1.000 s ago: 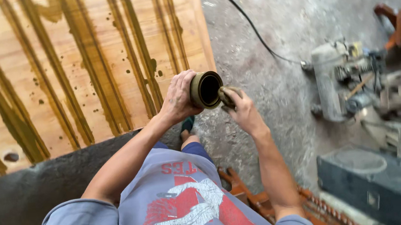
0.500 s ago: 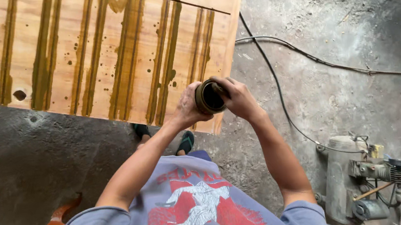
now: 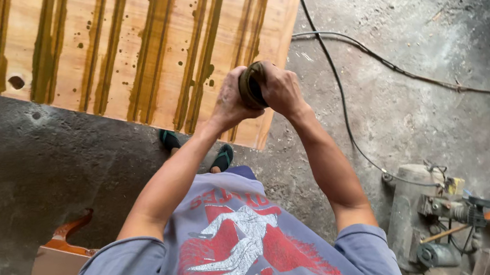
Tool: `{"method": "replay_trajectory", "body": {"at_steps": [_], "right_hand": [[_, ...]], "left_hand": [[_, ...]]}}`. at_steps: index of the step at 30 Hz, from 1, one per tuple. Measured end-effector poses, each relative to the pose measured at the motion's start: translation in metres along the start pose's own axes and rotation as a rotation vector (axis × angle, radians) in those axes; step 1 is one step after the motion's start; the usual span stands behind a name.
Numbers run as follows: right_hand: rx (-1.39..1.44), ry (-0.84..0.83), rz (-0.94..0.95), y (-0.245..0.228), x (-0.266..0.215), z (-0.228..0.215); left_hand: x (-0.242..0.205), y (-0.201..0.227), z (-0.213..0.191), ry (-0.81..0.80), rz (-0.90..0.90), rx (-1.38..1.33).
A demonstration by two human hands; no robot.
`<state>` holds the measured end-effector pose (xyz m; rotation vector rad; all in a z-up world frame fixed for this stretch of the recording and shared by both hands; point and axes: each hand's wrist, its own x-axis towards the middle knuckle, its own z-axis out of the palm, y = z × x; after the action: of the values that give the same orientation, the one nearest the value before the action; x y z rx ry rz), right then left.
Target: The person applies a dark wood stain to a large wooden board using a cloth. They repeatedly dip the cloth into a can of stain and wipe it onto the board's surface in vertical strokes, covering the grain and existing darker lines.
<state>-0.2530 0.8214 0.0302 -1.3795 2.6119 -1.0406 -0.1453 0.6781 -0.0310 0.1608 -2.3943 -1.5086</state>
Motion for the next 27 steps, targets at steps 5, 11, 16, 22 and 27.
{"method": "replay_trajectory", "body": {"at_steps": [5,11,16,22,27], "right_hand": [[0.005,0.006,-0.018,0.009,0.005,0.004],[-0.021,-0.028,0.032,0.011,0.005,0.013],[0.033,-0.035,0.014,0.005,0.013,0.030],[0.062,-0.044,0.097,-0.010,0.041,0.065],[0.169,0.012,0.188,-0.037,0.071,0.097]], "left_hand": [[-0.001,-0.002,0.005,0.036,-0.053,-0.021],[-0.005,-0.012,0.000,0.028,-0.075,0.029],[-0.009,-0.030,-0.015,0.098,-0.014,0.076],[-0.004,-0.067,-0.055,0.100,-0.015,0.100],[0.010,-0.092,-0.098,0.124,0.027,0.051]]}}
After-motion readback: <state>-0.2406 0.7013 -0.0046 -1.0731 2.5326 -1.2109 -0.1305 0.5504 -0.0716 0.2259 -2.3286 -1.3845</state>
